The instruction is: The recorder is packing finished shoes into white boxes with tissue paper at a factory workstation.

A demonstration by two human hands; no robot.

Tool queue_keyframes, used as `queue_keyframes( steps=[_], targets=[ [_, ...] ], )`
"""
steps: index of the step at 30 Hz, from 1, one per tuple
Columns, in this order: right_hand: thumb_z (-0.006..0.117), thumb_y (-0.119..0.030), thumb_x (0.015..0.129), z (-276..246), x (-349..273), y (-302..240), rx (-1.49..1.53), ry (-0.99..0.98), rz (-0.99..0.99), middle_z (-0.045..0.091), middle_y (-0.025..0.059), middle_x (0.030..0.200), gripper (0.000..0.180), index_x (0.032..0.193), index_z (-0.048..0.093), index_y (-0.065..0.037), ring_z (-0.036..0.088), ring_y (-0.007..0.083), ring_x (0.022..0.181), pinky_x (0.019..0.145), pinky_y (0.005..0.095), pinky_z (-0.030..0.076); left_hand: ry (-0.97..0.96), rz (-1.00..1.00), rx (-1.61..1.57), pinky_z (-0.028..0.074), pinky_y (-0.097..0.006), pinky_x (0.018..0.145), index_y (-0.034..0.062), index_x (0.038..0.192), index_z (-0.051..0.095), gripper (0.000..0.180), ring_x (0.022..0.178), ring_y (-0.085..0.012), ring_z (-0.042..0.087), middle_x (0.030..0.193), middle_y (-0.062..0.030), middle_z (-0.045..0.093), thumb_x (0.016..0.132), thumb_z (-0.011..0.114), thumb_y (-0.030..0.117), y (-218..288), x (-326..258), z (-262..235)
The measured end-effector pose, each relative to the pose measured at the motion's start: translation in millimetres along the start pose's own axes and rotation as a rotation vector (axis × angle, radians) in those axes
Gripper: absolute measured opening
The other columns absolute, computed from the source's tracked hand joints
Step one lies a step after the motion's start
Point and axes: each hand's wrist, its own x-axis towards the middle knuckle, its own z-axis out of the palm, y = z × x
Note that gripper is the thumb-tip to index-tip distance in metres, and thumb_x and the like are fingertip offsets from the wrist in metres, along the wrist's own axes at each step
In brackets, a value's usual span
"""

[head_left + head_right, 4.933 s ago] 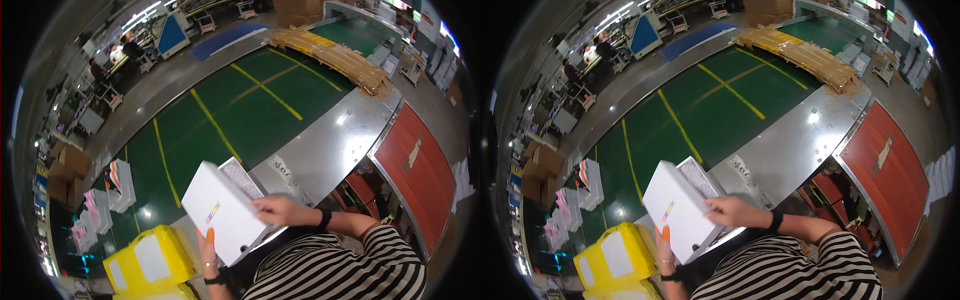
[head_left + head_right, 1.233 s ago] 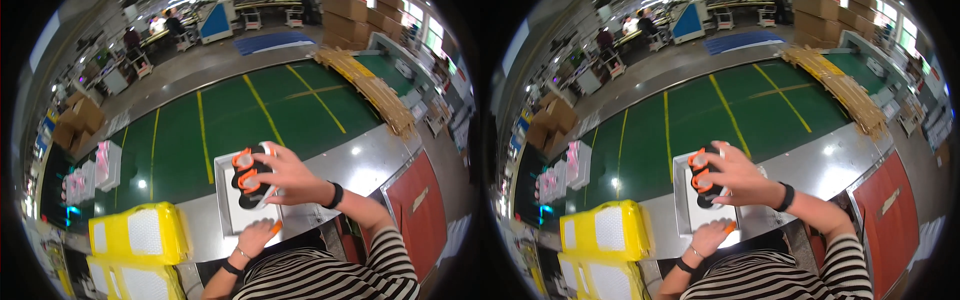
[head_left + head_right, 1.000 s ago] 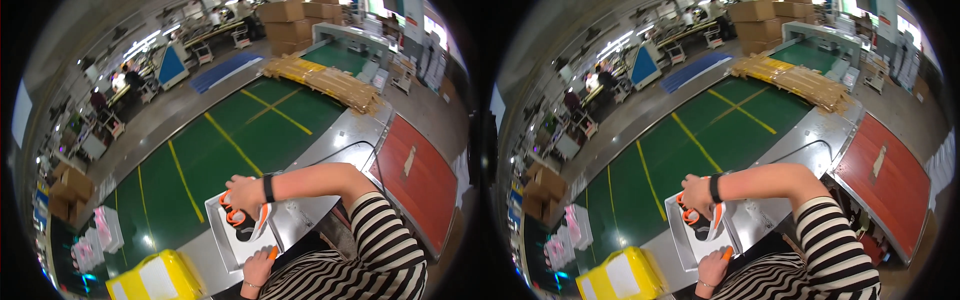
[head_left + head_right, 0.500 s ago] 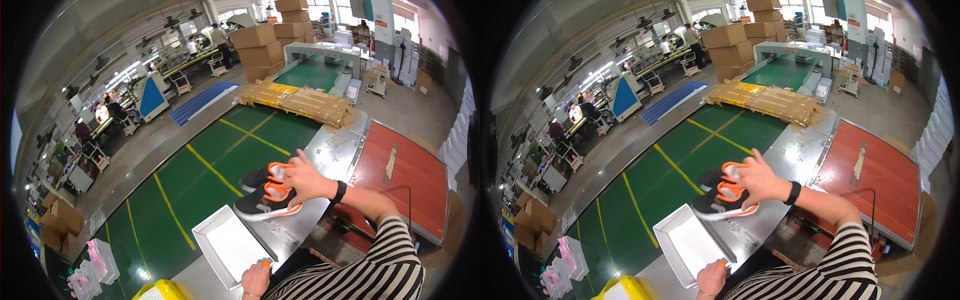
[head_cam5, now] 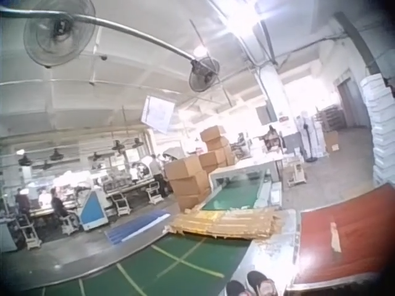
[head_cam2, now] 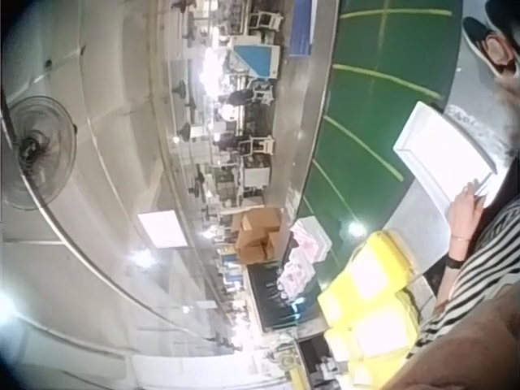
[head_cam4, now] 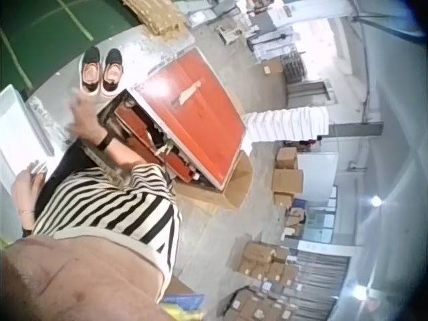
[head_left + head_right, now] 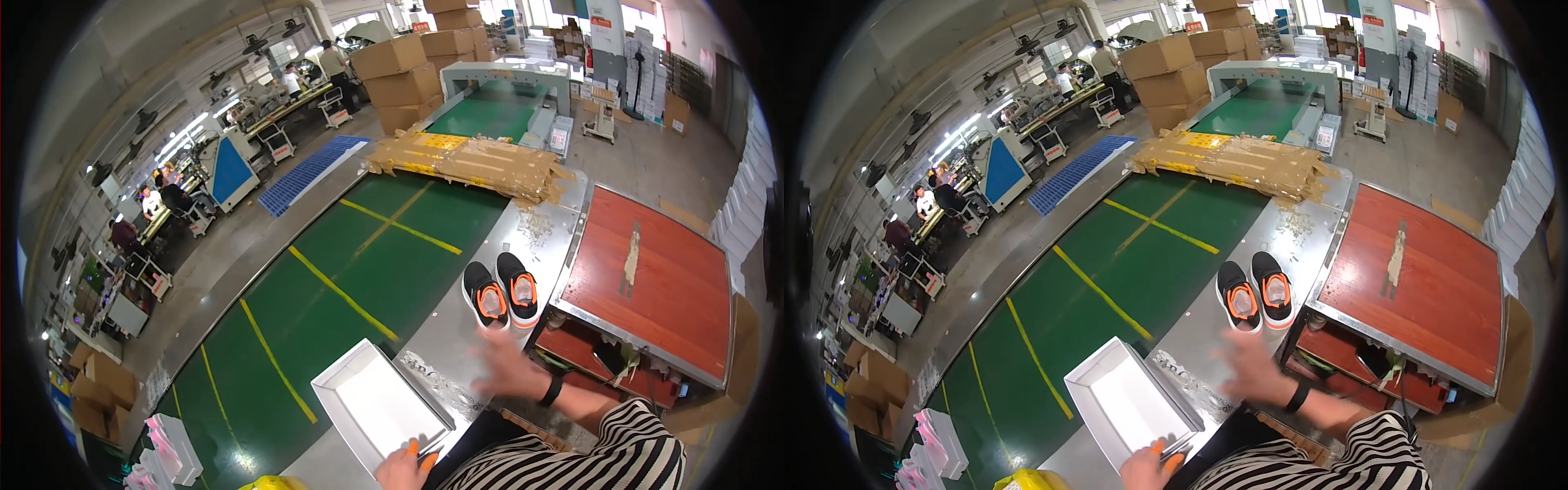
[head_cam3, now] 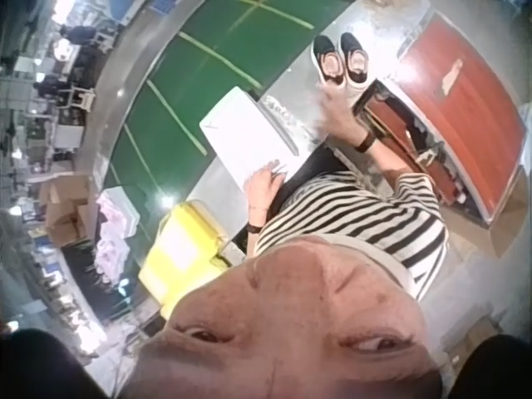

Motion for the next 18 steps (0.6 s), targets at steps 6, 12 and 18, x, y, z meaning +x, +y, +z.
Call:
queue_keyframes(
  steps=[6,12,18],
  targets=[
    [0.084,-0.038,0.07,93,-31,-74,0.782,-0.378,0.068,0.024,0.0317,0.15,0.11,0.151,0.021,-0.001,0.02,0.0451,0.142,0.117,0.0438,0.02,0.08,-0.005,0.123,0.05,-0.041,0.059,0.016,0.101,0.072,0.029,0.068,-0.0295,0.064,0.075,-0.011,0.067,0.092,0.058,0.04,3,8,-4],
    [0.083,-0.033,0.072,83,-19,-75,0.828,-0.44,0.159,0.026,0.0253,0.151,0.11,0.151,0.015,0.004,0.028,0.0332,0.142,0.116,0.0359,0.023,0.259,-0.022,-0.028,0.049,-0.042,0.058,0.0104,0.09,0.072,0.034,0.065,-0.0334,0.062,0.073,-0.0142,0.064,0.093,0.056,0.041,10,6,-17],
    [0.082,-0.022,0.074,63,-19,-47,0.724,-0.46,0.13,0.03,0.0217,0.152,0.099,0.15,0.024,0.001,0.029,0.0311,0.142,0.115,0.0352,0.025,0.44,-0.216,-0.163,0.048,-0.04,0.058,0.003,0.082,0.069,0.027,0.062,-0.0299,0.061,0.07,-0.0146,0.064,0.091,0.064,0.028,1,-20,-36]
  ],
)
